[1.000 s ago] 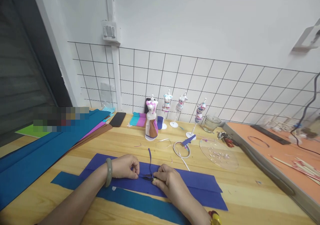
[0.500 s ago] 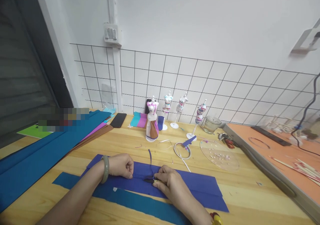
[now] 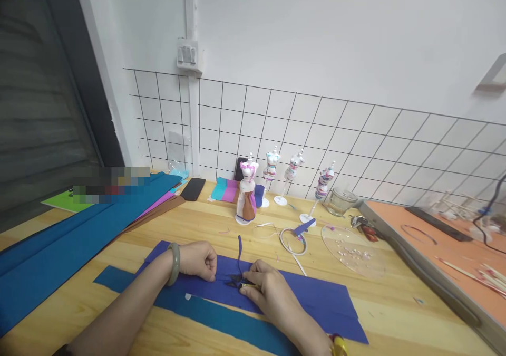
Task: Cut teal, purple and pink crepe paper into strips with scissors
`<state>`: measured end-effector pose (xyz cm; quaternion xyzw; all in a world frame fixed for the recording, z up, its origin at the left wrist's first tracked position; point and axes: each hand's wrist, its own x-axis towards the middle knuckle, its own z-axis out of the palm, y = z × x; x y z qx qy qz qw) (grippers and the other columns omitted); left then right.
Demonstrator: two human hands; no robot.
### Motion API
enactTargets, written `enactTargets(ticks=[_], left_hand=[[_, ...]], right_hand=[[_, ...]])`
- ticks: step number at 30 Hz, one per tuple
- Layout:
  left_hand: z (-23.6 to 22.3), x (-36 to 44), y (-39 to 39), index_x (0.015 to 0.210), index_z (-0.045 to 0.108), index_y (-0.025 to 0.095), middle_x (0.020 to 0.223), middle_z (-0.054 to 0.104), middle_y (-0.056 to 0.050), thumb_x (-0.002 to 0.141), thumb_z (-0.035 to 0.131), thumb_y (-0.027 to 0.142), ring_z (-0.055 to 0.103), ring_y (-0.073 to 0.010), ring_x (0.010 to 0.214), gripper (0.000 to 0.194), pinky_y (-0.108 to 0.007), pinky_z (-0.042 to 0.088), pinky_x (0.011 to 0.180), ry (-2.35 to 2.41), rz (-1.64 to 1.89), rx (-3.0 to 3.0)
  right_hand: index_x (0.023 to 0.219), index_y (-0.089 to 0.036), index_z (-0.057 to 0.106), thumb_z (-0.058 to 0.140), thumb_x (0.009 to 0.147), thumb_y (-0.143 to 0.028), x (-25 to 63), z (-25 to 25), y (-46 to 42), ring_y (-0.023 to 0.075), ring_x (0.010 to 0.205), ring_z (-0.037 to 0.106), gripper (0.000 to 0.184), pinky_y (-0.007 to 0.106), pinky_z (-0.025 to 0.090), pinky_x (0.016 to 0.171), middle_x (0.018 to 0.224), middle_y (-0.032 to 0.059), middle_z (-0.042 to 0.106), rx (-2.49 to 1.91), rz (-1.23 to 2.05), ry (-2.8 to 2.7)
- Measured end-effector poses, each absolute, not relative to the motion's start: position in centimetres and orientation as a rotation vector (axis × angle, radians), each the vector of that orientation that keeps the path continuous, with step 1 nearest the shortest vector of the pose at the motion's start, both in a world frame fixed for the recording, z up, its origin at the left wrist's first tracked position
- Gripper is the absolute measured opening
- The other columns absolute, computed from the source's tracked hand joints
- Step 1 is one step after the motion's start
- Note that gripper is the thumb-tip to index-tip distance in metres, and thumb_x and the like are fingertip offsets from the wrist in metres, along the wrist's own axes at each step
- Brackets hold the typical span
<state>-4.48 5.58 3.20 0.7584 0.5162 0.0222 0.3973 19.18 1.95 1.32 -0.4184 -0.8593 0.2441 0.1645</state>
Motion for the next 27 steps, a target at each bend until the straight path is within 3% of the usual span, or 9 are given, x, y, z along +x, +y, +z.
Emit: enactTargets(ticks=[27], left_hand=[[2.98,-4.59,5.72,0.067,0.07,0.021,0.059,0.064,0.004,0.057,0.068,0.028,0.055,-0.0114,0.058,0.013,-0.019,0.036,0.048,1.313,0.059,1.923]], right_hand=[[0.08,-0.02,0.066,0.05,0.088,-0.038,18.71,0.63,2.47,0.0154,0.076,0.054,0.025,0.024,0.04,0.067,0.08,0.0021,0.055,-1.131,0.715,-2.449]])
